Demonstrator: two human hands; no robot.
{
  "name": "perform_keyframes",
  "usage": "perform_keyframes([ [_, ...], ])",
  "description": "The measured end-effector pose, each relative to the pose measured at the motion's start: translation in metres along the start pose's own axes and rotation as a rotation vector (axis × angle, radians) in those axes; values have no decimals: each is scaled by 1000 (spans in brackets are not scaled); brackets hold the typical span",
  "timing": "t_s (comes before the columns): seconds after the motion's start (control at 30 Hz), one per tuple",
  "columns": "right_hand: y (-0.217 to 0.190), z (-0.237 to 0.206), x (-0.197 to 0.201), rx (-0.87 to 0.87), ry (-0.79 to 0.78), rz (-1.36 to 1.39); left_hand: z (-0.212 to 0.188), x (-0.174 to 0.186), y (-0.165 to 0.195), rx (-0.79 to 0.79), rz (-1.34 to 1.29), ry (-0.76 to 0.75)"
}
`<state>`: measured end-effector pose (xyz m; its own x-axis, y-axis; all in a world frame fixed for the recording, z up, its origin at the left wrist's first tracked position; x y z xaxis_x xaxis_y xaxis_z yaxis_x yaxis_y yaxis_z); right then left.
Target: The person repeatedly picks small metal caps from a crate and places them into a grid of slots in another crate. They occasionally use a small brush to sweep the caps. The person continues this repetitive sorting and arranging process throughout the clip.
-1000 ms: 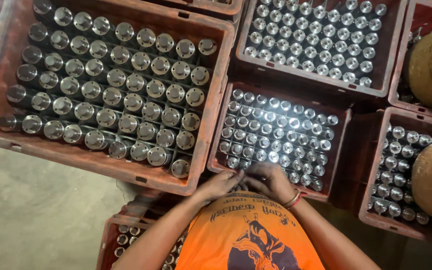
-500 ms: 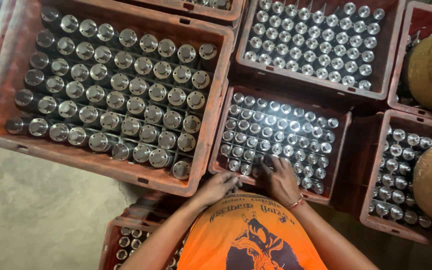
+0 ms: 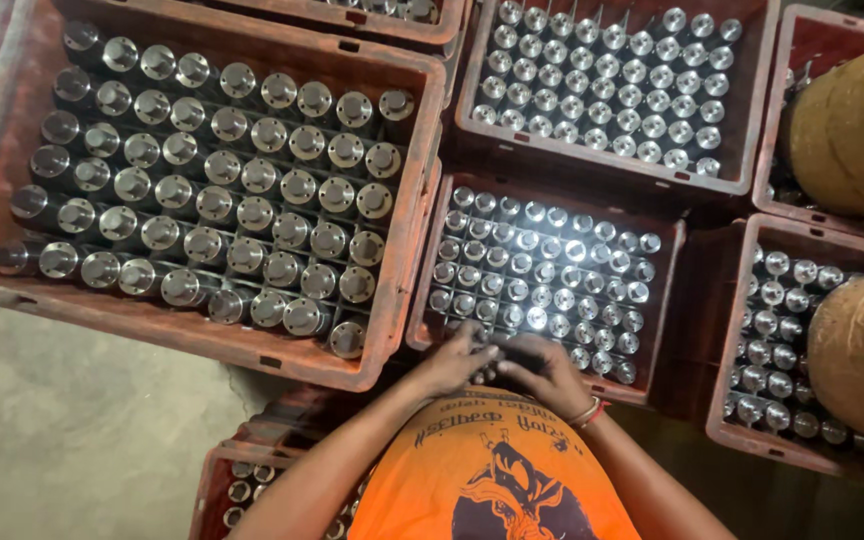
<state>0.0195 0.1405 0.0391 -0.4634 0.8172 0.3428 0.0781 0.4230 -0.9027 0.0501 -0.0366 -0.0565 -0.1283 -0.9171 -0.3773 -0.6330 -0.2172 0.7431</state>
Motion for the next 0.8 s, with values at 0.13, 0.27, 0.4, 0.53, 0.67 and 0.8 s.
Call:
perform_keyframes([
  [0.13,-8,3,2,131,4,73,-6,-3,2,17,93,-61],
  [0.27,-13,23,22,114,268,-315,-6,-2,4,115,249,-61],
  [0.4,-31,41,41,266,563,-589,-3,-3,4,52,265,-195],
  [0.53,-45,37,31,341,508,-776,-9,7,0,-20,293,-127],
  [0.67,-50,21,21,311,448,-896,-16,12,7,48,242,-42],
  [0.8,-41,17,30,281,344,-893,-21,2,31,25,278,-69],
])
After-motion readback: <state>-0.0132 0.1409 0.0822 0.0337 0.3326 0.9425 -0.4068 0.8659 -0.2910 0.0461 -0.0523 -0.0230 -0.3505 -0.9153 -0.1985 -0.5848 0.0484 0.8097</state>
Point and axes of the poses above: each hand's wrist, its own z-axis towards the middle knuckle, its own x-axis out of the back of the hand, y = z × x, the point moved 3 cm from there along z, towards the middle knuckle, and after that the axes turned 8 degrees about y, right-handed, at the moved point
